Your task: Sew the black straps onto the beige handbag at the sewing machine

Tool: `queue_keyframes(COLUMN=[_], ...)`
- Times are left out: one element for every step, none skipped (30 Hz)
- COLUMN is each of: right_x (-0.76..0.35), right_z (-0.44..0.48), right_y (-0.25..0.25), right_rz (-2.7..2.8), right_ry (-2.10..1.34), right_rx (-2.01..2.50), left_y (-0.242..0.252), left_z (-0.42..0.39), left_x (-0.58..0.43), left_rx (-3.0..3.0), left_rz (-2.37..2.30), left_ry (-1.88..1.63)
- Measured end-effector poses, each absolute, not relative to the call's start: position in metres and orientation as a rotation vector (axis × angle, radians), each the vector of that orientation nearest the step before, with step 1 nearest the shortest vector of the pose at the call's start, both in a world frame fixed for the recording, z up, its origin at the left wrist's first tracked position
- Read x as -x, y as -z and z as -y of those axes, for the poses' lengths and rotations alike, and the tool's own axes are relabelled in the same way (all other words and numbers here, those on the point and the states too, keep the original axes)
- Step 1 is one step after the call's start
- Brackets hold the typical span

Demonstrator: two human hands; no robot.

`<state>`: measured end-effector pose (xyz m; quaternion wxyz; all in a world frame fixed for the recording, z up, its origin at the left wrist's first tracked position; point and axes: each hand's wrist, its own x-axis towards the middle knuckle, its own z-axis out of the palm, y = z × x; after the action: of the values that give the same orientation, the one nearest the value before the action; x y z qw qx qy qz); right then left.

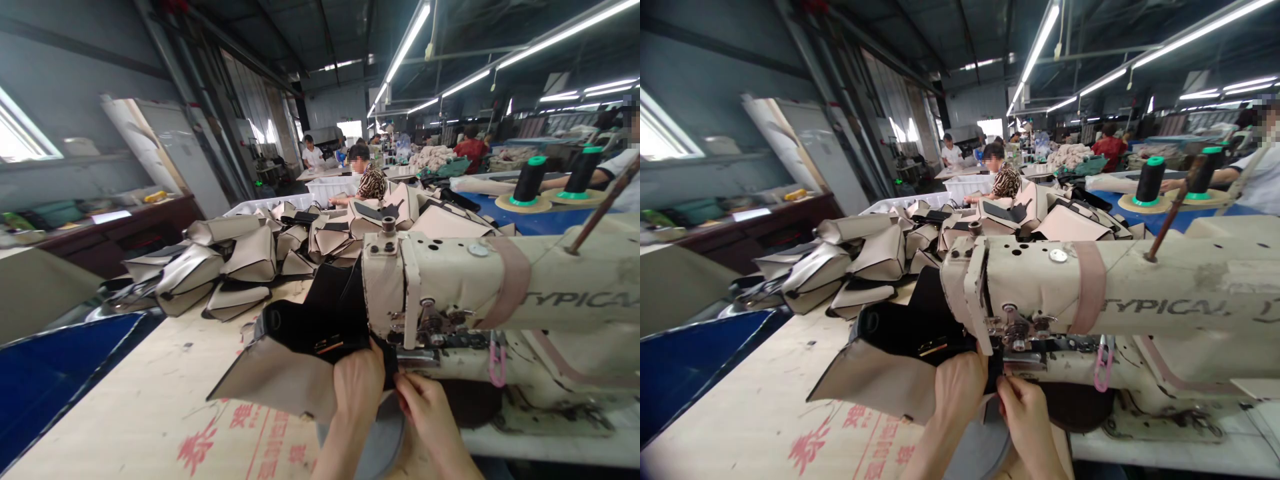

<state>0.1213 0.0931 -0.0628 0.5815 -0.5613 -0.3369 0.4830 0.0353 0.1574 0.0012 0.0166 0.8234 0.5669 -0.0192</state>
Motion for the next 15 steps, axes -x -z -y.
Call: queue_keyframes(right_x=[-0.119, -0.118, -0.118, -0.119, -0.119, -0.118, -0.117, -0.116, -0.114, -0.112, -0.11, -0.107, -0.105, -0.103, -0.101], right_z=[-0.096, -0.098, -0.099, -0.099, -0.1, -0.101, -0.102, -0.104, -0.107, -0.11, -0.113, -0.117, -0.12, -0.123, -0.124], right_y=[0.064, 0.066, 0.067, 0.067, 0.067, 0.067, 0.066, 0.066, 0.065, 0.064, 0.063, 0.062, 0.061, 0.06, 0.059], right_rz=[0.73, 0.684, 0.642, 0.604, 0.571, 0.541, 0.514, 0.489, 0.465, 0.444, 0.425, 0.41, 0.401, 0.399, 0.406], right_ry=[-1.117, -1.101, -1.093, -1.087, -1.08, -1.074, -1.07, -1.066, -1.061, -1.056, -1.051, -1.045, -1.041, -1.042, -1.046], right_rx=[1.316, 1.321, 1.319, 1.316, 1.313, 1.311, 1.309, 1.307, 1.306, 1.306, 1.306, 1.308, 1.312, 1.317, 1.323], left_y=[-0.002, -0.002, -0.002, -0.003, -0.004, -0.004, -0.005, -0.006, -0.007, -0.007, -0.007, -0.008, -0.008, -0.008, -0.008], left_z=[-0.158, -0.158, -0.159, -0.16, -0.162, -0.164, -0.165, -0.167, -0.17, -0.172, -0.175, -0.178, -0.181, -0.183, -0.186], left_x=[-0.036, -0.037, -0.038, -0.039, -0.04, -0.042, -0.043, -0.044, -0.045, -0.045, -0.045, -0.045, -0.045, -0.044, -0.044], left_rx=[-2.549, -2.536, -2.524, -2.512, -2.502, -2.494, -2.49, -2.489, -2.491, -2.496, -2.502, -2.511, -2.519, -2.528, -2.538], left_rz=[-1.771, -1.784, -1.798, -1.812, -1.824, -1.831, -1.832, -1.827, -1.817, -1.8, -1.782, -1.761, -1.74, -1.719, -1.701], left_ry=[0.064, 0.068, 0.07, 0.072, 0.072, 0.071, 0.069, 0.067, 0.065, 0.062, 0.06, 0.059, 0.058, 0.059, 0.057])
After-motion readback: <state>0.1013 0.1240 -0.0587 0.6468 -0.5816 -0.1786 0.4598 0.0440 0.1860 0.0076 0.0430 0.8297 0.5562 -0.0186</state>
